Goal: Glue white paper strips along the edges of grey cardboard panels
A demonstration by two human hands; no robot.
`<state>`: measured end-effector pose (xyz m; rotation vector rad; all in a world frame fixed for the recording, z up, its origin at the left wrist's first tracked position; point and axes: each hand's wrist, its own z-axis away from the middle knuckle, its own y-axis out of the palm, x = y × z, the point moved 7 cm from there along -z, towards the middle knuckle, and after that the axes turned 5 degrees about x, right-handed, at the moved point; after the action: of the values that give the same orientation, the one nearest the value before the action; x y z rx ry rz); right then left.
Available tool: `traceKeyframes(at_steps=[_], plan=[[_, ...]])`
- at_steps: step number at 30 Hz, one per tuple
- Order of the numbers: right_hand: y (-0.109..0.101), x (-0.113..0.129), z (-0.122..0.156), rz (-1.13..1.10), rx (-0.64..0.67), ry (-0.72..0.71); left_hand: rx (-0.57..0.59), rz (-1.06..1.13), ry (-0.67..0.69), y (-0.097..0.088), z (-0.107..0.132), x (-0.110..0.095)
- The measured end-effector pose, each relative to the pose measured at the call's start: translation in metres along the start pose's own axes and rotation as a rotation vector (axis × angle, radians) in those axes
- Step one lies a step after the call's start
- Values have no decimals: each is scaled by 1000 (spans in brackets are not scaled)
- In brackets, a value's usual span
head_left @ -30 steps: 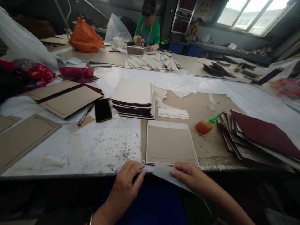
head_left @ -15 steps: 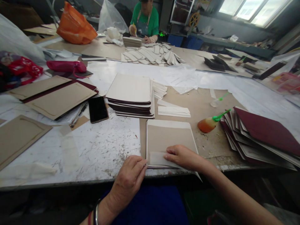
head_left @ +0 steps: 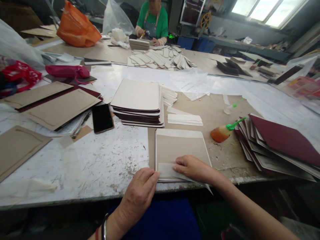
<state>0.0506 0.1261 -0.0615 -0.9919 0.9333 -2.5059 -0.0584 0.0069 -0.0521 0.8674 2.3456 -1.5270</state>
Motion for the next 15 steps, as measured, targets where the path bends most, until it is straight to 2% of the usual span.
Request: traceKeyframes(at_steps=[10, 15], plan=[[1, -1, -1, 37, -19, -9, -1, -53, 41, 3, -4, 0], [-1, 2, -2, 72, -11, -12, 37, -77, 67, 6, -6, -1]])
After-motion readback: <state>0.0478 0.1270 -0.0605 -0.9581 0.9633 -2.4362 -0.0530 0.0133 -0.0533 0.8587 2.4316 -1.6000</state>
